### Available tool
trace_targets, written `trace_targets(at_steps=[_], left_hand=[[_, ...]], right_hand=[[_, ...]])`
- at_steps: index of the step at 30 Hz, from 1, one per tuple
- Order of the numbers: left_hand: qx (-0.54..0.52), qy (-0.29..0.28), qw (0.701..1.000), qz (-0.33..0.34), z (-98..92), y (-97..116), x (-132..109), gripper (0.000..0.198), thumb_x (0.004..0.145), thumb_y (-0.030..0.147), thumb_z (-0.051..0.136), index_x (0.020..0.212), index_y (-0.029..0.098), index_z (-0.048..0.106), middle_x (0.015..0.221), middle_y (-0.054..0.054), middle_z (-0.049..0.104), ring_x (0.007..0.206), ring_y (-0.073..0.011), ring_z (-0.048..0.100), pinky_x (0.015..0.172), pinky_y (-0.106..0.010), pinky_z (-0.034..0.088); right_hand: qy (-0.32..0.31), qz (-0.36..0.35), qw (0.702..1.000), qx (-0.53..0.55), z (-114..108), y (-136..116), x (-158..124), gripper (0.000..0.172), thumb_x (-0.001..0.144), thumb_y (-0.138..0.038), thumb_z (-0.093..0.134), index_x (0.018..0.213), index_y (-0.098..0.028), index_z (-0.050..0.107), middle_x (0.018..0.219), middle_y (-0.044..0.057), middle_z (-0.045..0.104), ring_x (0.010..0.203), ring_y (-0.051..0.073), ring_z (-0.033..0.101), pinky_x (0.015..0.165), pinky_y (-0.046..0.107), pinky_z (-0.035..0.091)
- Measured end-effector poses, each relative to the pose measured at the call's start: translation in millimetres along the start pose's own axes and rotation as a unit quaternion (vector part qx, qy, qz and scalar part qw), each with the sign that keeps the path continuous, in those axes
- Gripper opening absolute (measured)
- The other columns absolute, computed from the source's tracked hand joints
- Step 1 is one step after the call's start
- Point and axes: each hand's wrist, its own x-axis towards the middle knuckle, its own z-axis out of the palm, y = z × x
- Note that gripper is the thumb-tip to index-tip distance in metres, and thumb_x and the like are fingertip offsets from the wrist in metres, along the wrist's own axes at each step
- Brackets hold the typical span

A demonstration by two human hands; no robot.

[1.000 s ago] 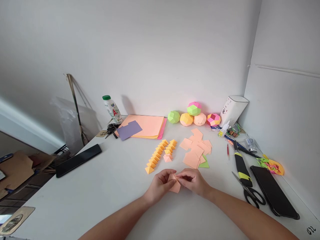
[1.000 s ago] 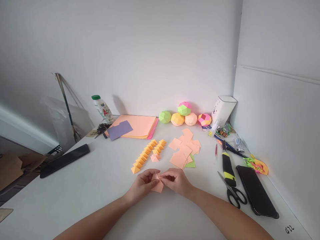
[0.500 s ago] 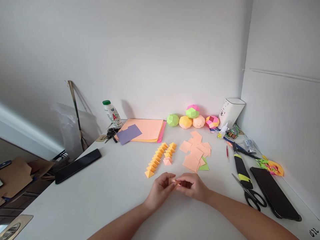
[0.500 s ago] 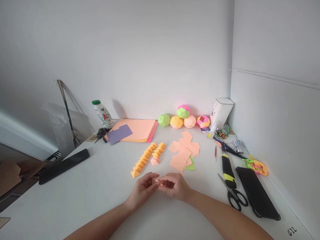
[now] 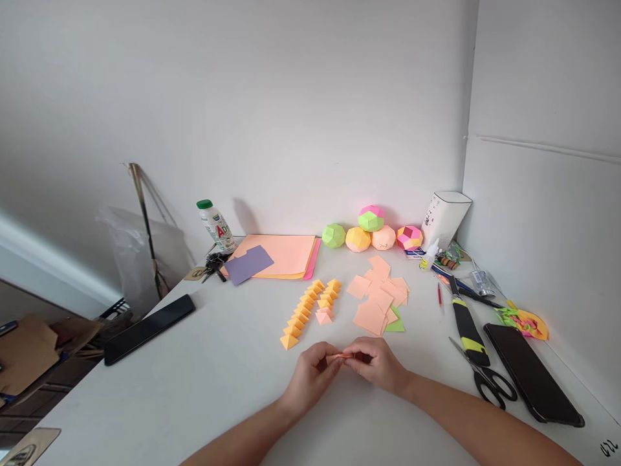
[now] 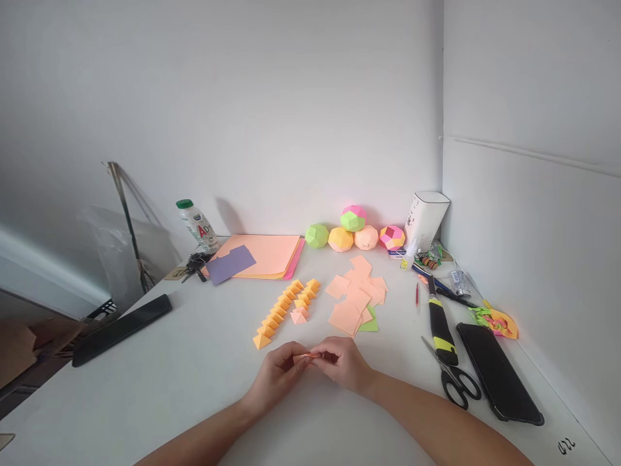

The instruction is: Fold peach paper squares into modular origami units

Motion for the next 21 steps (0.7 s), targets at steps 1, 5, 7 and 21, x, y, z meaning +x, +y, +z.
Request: trace_targets(at_steps=[1,5,7,21], left_hand=[[-0.009,0.000,1.000,-0.011,0.2,0.0,-0.2,0.028,0.083,0.042,0.055,0.078,0.016,0.065,0.074,-0.006,0.063,0.068,-0.0162,0.057,0.060,-0.026,0.047],[-0.072,-0.007,0.997,-0.027,0.0,1.6,0.5,0.030,0.081,0.044,0.058,0.078,0.015,0.067,0.078,-0.007,0.067,0.073,-0.0184,0.061,0.066,-0.028,0.050],[-0.102,-0.011,0.994,-0.034,-0.7,2.7,1.3,0.030,0.079,0.043,0.060,0.079,0.015,0.068,0.080,-0.008,0.069,0.076,-0.0199,0.063,0.069,-0.030,0.051],[-0.095,-0.021,0.995,-0.014,-3.7,2.8,0.3,0.026,0.080,0.040,0.059,0.080,0.016,0.070,0.081,-0.007,0.068,0.074,-0.0181,0.061,0.065,-0.028,0.049]], right_hand=[[0.000,0.011,1.000,0.003,-0.1,0.1,-0.1,0.022,0.081,-0.038,0.060,0.081,-0.018,0.070,0.070,0.005,0.064,0.056,0.013,0.051,0.052,0.025,0.043],[-0.013,0.062,0.997,0.031,-1.5,-1.3,0.3,0.025,0.080,-0.041,0.060,0.081,-0.018,0.069,0.068,0.003,0.061,0.054,0.011,0.048,0.049,0.024,0.041],[-0.022,0.084,0.995,0.042,-2.4,-2.1,0.7,0.028,0.080,-0.043,0.059,0.079,-0.017,0.068,0.064,0.001,0.058,0.053,0.011,0.046,0.048,0.024,0.040],[-0.045,0.149,0.983,0.095,-5.3,-1.4,0.9,0.031,0.077,-0.047,0.062,0.079,-0.017,0.066,0.061,-0.001,0.054,0.050,0.010,0.045,0.045,0.022,0.037]])
